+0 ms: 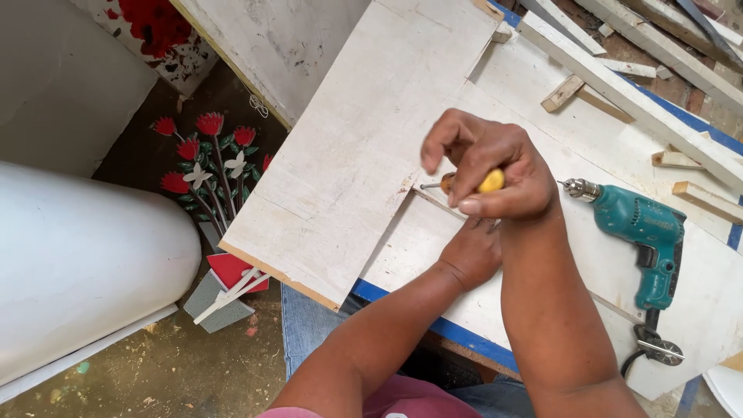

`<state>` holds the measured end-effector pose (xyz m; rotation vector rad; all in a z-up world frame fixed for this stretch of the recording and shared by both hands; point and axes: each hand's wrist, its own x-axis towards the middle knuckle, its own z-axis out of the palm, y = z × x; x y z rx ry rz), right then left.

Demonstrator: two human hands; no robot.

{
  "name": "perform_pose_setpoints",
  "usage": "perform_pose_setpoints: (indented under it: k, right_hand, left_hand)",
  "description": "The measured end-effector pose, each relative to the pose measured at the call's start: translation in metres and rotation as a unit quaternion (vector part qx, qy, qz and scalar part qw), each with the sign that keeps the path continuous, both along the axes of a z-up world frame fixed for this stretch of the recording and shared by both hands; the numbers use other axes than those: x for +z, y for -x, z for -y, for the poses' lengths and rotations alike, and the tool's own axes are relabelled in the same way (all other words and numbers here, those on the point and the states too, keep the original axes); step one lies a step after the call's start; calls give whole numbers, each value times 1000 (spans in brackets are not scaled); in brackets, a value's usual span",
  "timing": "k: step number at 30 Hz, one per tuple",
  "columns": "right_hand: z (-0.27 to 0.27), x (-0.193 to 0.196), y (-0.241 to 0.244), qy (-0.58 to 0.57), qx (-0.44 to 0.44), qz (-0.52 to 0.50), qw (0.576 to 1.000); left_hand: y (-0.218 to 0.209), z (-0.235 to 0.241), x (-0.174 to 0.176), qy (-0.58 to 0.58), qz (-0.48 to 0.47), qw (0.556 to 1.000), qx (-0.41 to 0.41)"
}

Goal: Assembling wooden structures using a screwdriver and a power drill to fasten components together.

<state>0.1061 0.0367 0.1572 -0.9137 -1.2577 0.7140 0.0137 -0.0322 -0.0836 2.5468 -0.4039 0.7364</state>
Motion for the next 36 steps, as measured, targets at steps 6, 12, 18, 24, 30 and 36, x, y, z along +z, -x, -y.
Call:
perform_pose_setpoints:
  k: [6, 12, 18, 24, 30, 36]
  right_hand:
    - [-15, 11, 2, 56, 43, -54, 996]
    - [-6, -18, -1, -6, -50, -72, 996]
    - [-2, -25, 5, -40, -157, -41, 986]
    - [-2, -34, 22, -96, -370, -9, 924]
    - [-12, -28, 39, -60, -630, 40, 773]
    - [-19, -23, 54, -43, -578, 106, 808]
  left_hand:
    - [15, -25, 62, -30, -52, 998, -2]
    - [13, -33, 82, -64, -99, 993, -17]
    - [8, -23, 66, -60, -87, 994, -16]
    - [10, -15, 48, -54, -75, 996, -11]
    - [-2, -4, 38, -46, -60, 997, -6]
    - [-5, 6, 18, -32, -46, 998, -7]
